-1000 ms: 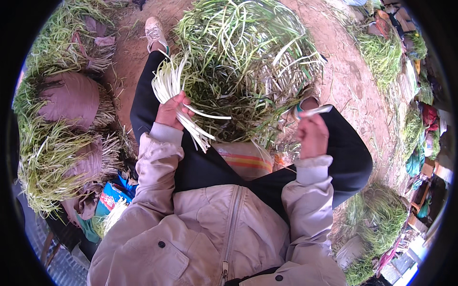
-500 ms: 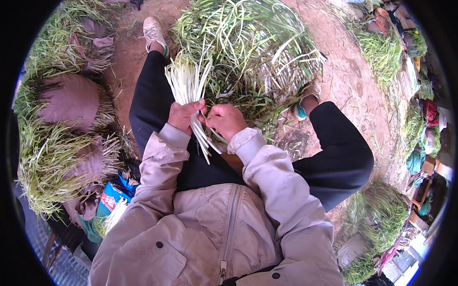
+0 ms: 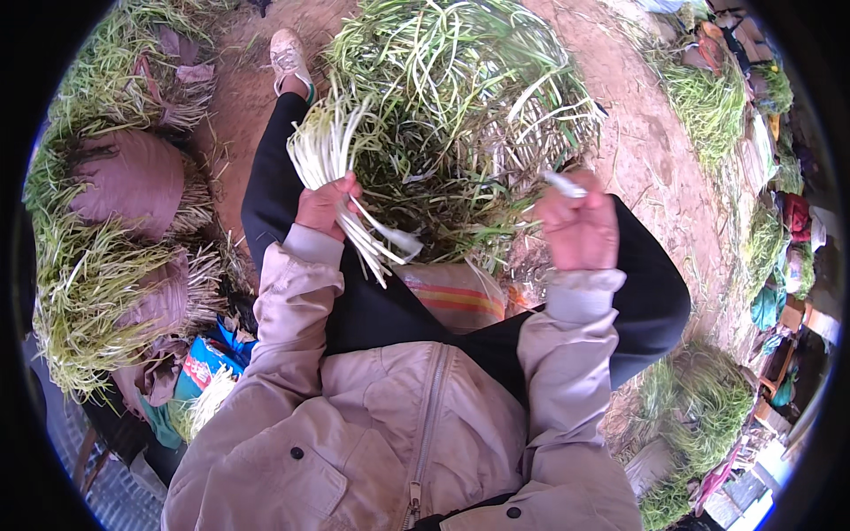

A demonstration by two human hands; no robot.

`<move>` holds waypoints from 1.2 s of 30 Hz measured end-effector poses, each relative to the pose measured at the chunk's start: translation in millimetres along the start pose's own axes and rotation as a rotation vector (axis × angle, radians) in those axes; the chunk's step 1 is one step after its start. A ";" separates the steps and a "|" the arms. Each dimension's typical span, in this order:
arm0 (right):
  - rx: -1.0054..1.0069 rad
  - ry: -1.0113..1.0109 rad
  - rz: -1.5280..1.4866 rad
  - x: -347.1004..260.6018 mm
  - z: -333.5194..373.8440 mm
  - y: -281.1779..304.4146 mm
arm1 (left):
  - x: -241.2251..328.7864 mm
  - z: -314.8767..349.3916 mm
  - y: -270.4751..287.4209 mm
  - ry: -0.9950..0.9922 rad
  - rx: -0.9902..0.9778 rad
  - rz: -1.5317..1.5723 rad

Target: The person sits on the ground and gathers long green grass stalks into a bundle, aligning them and securing the bundle with a rubber band. The person repeats this process to form multiple bundles.

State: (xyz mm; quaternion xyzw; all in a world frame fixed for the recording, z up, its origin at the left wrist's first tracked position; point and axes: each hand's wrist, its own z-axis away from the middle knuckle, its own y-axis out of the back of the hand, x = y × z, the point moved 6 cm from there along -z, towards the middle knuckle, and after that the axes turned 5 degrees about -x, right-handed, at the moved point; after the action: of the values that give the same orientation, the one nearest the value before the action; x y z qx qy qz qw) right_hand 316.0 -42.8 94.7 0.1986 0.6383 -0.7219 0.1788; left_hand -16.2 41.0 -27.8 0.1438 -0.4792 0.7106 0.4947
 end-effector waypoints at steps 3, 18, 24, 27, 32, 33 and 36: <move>-0.001 0.101 0.131 -30.2 4.1 1.4 | 4.9 -2.2 -1.4 -0.048 0.052 0.035; 0.076 -0.560 1.101 138.1 15.3 14.9 | -2.1 -1.2 -7.5 -0.031 0.057 -0.145; 0.160 -0.505 0.954 123.9 30.8 25.1 | 0.2 -0.7 -3.7 -0.045 0.084 -0.111; 0.203 -0.401 0.715 113.9 34.4 25.3 | -1.4 -1.1 -1.0 -0.042 0.078 -0.079; 0.038 -0.123 0.207 60.1 29.0 23.1 | -4.4 -3.5 9.3 -0.027 0.113 0.050; 0.131 -0.023 0.204 39.1 27.7 32.1 | -2.0 -4.1 9.8 -0.021 0.069 -0.036; 0.120 0.132 0.146 -11.1 25.6 41.2 | -1.0 -3.9 9.1 0.005 0.027 0.042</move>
State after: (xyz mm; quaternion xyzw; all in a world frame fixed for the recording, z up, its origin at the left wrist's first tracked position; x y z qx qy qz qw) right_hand 345.1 -73.2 68.1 0.3020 0.5880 -0.7294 0.1764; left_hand -22.4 43.2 -35.3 0.1386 -0.4710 0.7276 0.4791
